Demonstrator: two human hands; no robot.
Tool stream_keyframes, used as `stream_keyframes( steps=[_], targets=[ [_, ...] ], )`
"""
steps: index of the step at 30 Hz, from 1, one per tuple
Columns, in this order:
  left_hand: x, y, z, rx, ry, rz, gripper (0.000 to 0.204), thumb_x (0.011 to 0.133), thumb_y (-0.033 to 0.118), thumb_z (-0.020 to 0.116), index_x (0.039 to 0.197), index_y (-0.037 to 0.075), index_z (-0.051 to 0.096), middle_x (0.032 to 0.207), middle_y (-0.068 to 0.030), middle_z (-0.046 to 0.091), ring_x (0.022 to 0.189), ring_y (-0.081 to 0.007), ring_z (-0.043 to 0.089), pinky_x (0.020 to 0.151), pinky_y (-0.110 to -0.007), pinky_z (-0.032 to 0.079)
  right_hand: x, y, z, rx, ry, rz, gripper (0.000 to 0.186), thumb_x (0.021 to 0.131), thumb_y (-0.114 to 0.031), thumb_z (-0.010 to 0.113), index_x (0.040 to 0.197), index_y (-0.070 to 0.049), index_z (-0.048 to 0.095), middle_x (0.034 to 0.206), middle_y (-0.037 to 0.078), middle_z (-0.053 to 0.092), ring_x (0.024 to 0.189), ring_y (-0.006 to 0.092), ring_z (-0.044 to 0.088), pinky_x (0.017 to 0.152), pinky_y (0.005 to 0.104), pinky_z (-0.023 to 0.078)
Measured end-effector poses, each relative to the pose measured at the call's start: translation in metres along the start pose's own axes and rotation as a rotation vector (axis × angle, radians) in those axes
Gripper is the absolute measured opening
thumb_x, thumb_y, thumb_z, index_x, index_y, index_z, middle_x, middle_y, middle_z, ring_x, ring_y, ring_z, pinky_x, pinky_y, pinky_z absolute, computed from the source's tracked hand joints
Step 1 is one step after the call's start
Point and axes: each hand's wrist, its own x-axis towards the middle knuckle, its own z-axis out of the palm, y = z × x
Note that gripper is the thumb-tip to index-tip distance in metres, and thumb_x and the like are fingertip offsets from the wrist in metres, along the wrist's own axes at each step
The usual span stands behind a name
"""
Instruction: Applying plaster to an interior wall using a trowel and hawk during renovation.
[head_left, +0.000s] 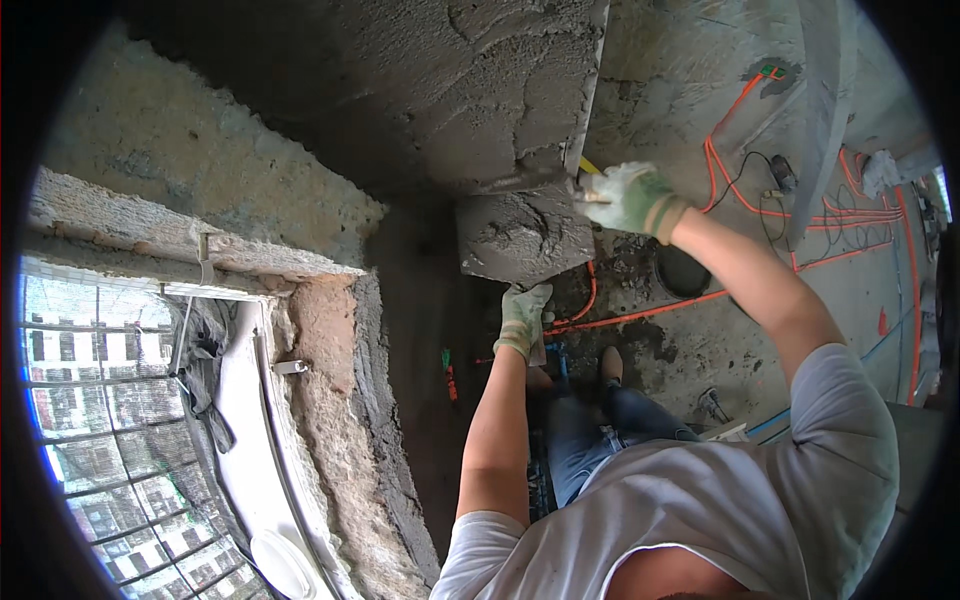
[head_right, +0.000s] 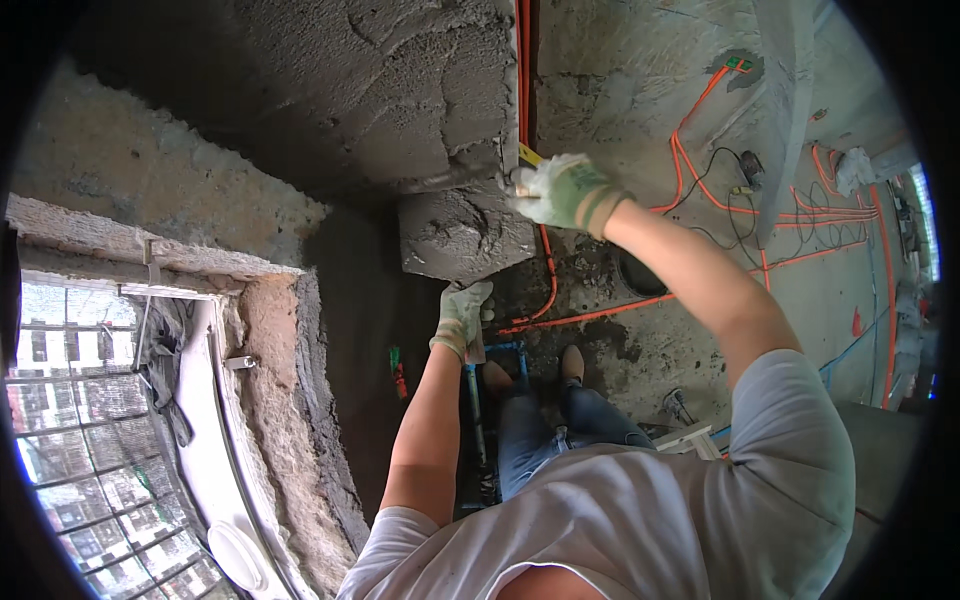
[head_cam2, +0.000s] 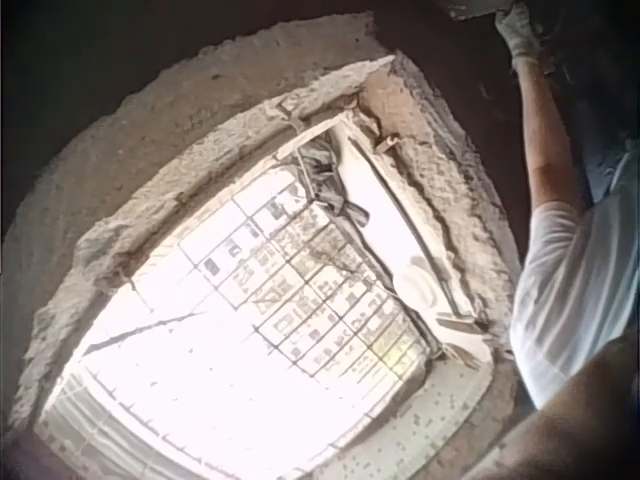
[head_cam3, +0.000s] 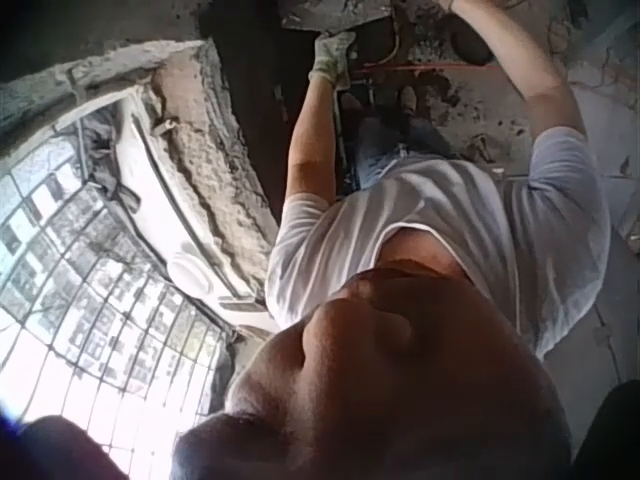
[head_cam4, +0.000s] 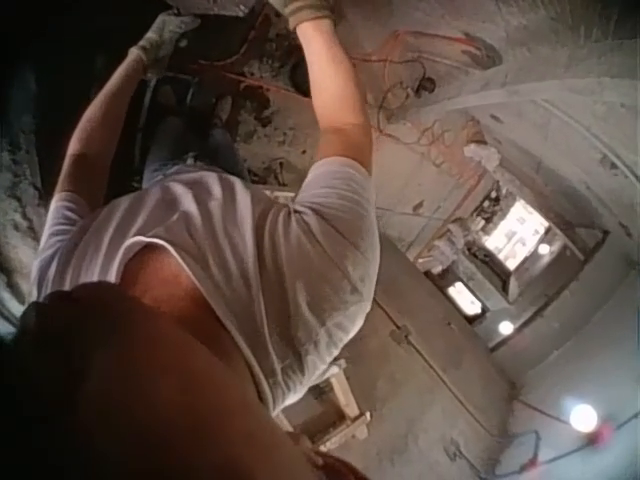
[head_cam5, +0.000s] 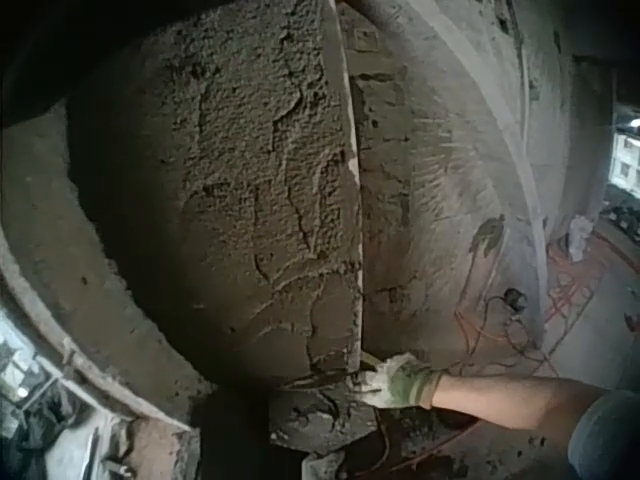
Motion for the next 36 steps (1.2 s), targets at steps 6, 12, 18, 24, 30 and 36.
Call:
stream_keyframes(
  steps=[6, 12, 18, 24, 30, 36],
  targets=[
    [-0.002, -0.006, 0.021, -0.038, -0.012, -0.006, 0.020, 0.084, 0.011, 0.076, 0.101, 0.009, 0.065, 0.081, -0.0013, 0.063, 0.059, -0.0148, 0.058, 0.047, -0.029, 0.047, 0.014, 0.021, 0.003, 0.232, 0.050, 0.119, 0.033, 0.088, -0.045, 0.065, 0.091, -0.013, 0.067, 0.083, 0.014, 0.072, 0.078, 0.0366, 0.069, 0.067, 0.0485, 0.054],
    [-0.011, 0.001, 0.046, -0.042, -0.008, 0.025, 0.020, 0.085, 0.012, 0.076, 0.101, 0.008, 0.064, 0.076, -0.0028, 0.063, 0.055, -0.0151, 0.057, 0.047, -0.030, 0.046, 0.004, 0.036, -0.079, -0.064, 0.197, -0.218, 0.031, 0.089, -0.042, 0.068, 0.095, -0.011, 0.068, 0.080, 0.011, 0.068, 0.078, 0.0310, 0.068, 0.066, 0.0451, 0.054],
    [-0.014, 0.002, 0.056, -0.016, 0.030, 0.011, 0.019, 0.086, 0.016, 0.075, 0.099, 0.008, 0.064, 0.070, -0.0041, 0.063, 0.049, -0.0153, 0.055, 0.047, -0.031, 0.044, -0.034, 0.044, -0.086, -0.170, 0.676, -0.041, 0.036, 0.085, -0.047, 0.072, 0.098, -0.013, 0.071, 0.080, 0.011, 0.072, 0.069, 0.0306, 0.070, 0.058, 0.0449, 0.054],
    [-0.024, -0.004, 0.064, -0.061, 0.032, 0.072, 0.018, 0.085, 0.016, 0.075, 0.098, 0.009, 0.065, 0.072, -0.0038, 0.062, 0.051, -0.0148, 0.055, 0.046, -0.031, 0.045, -0.081, 0.020, 0.024, 0.284, 0.182, 0.031, 0.036, 0.087, -0.046, 0.069, 0.090, -0.010, 0.070, 0.075, 0.014, 0.070, 0.070, 0.0337, 0.069, 0.062, 0.0439, 0.055],
    [-0.061, 0.002, 0.056, -0.116, 0.105, 0.085, 0.016, 0.087, 0.017, 0.074, 0.096, 0.011, 0.063, 0.070, -0.0025, 0.060, 0.048, -0.0146, 0.053, 0.045, -0.029, 0.043, -0.129, 0.009, 0.021, 0.163, 0.070, -0.208, 0.035, 0.090, -0.048, 0.064, 0.096, -0.014, 0.069, 0.079, 0.012, 0.071, 0.075, 0.0355, 0.070, 0.065, 0.0476, 0.055],
    [-0.118, -0.038, 0.063, 0.330, 0.195, 0.304, 0.025, 0.085, 0.017, 0.073, 0.105, 0.003, 0.067, 0.086, -0.0021, 0.070, 0.069, -0.0166, 0.065, 0.065, -0.033, 0.055, -0.122, 0.008, 0.000, -0.014, 0.191, -0.143, 0.037, 0.088, -0.052, 0.062, 0.103, -0.020, 0.074, 0.075, 0.010, 0.070, 0.071, 0.0321, 0.069, 0.059, 0.0481, 0.052]
  ],
)
